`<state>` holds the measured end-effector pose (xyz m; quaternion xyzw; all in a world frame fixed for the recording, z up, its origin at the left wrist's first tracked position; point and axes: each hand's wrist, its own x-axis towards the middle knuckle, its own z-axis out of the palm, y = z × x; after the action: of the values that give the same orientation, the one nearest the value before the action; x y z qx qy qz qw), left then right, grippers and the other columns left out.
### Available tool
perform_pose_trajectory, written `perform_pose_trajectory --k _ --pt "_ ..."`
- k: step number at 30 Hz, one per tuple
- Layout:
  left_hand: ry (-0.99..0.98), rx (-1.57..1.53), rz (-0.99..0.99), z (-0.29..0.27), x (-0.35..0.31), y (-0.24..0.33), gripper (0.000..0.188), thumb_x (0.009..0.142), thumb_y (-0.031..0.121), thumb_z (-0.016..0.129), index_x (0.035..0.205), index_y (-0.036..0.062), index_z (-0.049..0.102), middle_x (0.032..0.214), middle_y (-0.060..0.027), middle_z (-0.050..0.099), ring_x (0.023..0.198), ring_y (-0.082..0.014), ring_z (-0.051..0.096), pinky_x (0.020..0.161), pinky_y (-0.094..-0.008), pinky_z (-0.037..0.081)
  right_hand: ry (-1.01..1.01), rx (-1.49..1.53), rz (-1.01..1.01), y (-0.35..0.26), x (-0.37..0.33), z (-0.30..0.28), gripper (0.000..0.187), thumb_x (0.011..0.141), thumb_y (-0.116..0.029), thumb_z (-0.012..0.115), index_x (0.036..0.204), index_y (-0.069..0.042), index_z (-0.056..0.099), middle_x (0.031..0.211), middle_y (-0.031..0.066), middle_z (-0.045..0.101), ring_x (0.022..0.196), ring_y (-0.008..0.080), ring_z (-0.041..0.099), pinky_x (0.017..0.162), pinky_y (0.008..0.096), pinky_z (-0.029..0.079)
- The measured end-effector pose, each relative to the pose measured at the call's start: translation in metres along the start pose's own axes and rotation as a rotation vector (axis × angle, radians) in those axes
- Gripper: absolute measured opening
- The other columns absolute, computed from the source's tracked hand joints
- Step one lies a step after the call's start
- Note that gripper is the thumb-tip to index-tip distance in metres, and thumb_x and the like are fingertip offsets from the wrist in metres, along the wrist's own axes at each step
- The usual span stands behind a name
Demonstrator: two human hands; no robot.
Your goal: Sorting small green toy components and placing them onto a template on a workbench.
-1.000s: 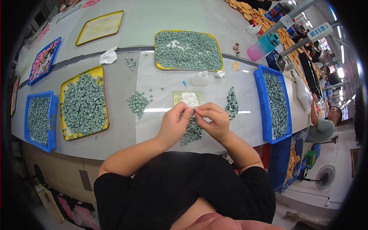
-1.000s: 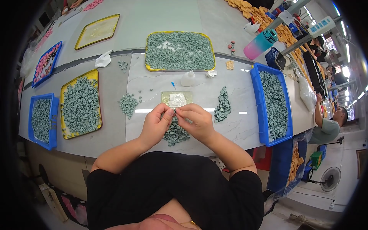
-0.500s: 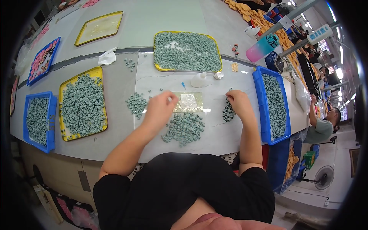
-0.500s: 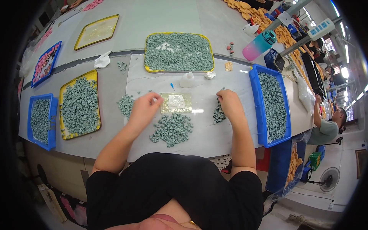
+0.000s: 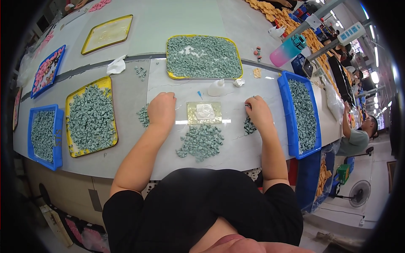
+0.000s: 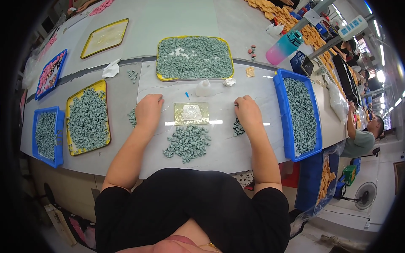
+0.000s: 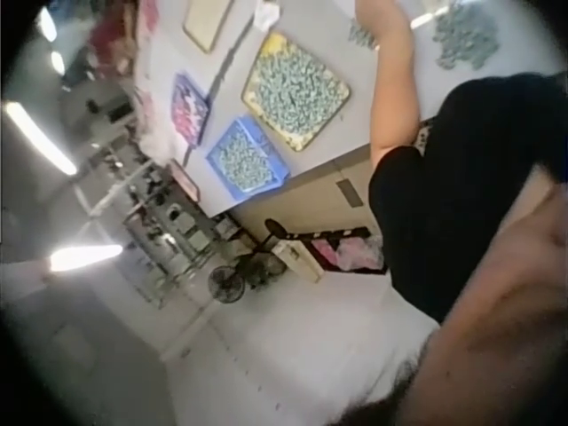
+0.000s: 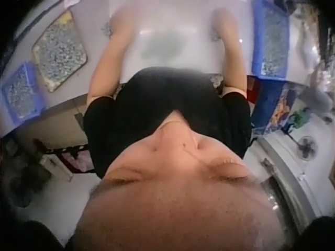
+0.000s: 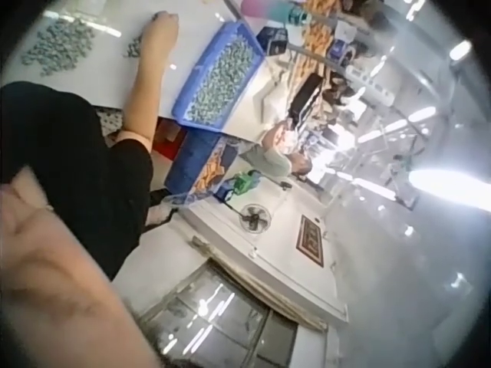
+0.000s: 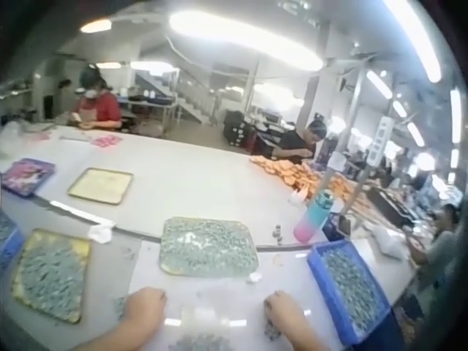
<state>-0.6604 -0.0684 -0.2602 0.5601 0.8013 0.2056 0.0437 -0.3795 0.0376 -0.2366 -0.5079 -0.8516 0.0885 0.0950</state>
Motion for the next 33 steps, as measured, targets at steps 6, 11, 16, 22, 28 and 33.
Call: perform_pose_trajectory --k 6,11,16,22,28,33 --pt "-0.045 0.040 -0.093 0.008 0.003 0.009 0.012 0.080 0.016 0.059 0.087 0.0061 0.058 0.079 -0.0113 0.062 0.076 -0.0309 0.060 0.065 -0.0416 0.047 0.080 -0.102 0.022 0.007 -0.001 -0.007 0.013 0.076 -0.004 0.059 0.089 -0.001 0.061 0.083 0.0137 0.059 0.080 0.0283 0.058 0.073 0.0341 0.047" --pt "-0.006 0.040 -0.046 0.010 -0.001 0.015 0.009 0.080 0.013 0.054 0.085 0.0055 0.055 0.076 -0.0123 0.061 0.071 -0.0312 0.060 0.061 -0.0422 0.048 -0.151 0.481 0.008 -0.019 -0.022 -0.016 0.013 0.078 -0.006 0.061 0.089 0.000 0.060 0.080 0.0116 0.063 0.068 0.0210 0.060 0.066 0.0301 0.048" --pt "-0.037 0.051 0.005 0.016 0.002 0.019 0.016 0.080 0.015 0.057 0.094 0.0058 0.056 0.079 -0.0132 0.062 0.074 -0.0316 0.060 0.063 -0.0437 0.047 -0.281 0.587 -0.128 -0.035 -0.045 -0.007 0.013 0.078 -0.005 0.061 0.090 -0.001 0.059 0.083 0.0102 0.062 0.071 0.0198 0.059 0.068 0.0282 0.047" --pt "0.106 -0.015 0.019 0.022 -0.001 0.039 0.016 0.079 0.013 0.056 0.088 0.0037 0.047 0.069 -0.0139 0.060 0.061 -0.0329 0.059 0.052 -0.0428 0.046 -0.284 0.667 -0.277 -0.042 -0.056 0.013 0.017 0.078 -0.005 0.063 0.093 -0.002 0.056 0.094 0.0092 0.059 0.078 0.0205 0.059 0.069 0.0289 0.048" --pt "0.070 -0.493 -0.013 0.013 -0.009 0.068 0.015 0.081 0.010 0.054 0.087 0.0011 0.044 0.065 -0.0158 0.057 0.056 -0.0318 0.058 0.050 -0.0404 0.044 -0.260 0.708 -0.306 -0.044 -0.055 0.006 0.016 0.078 -0.005 0.064 0.092 -0.003 0.056 0.091 0.0091 0.059 0.079 0.0207 0.059 0.068 0.0296 0.048" --pt "-0.184 -1.072 -0.093 0.027 -0.017 0.075 0.010 0.090 0.014 0.047 0.089 0.0043 0.047 0.061 -0.0006 0.048 0.048 -0.0069 0.039 0.039 -0.0232 0.030 -0.176 0.639 -0.395 -0.034 -0.053 0.011 0.015 0.077 -0.005 0.065 0.090 -0.003 0.058 0.088 0.0091 0.060 0.078 0.0220 0.061 0.067 0.0298 0.049"
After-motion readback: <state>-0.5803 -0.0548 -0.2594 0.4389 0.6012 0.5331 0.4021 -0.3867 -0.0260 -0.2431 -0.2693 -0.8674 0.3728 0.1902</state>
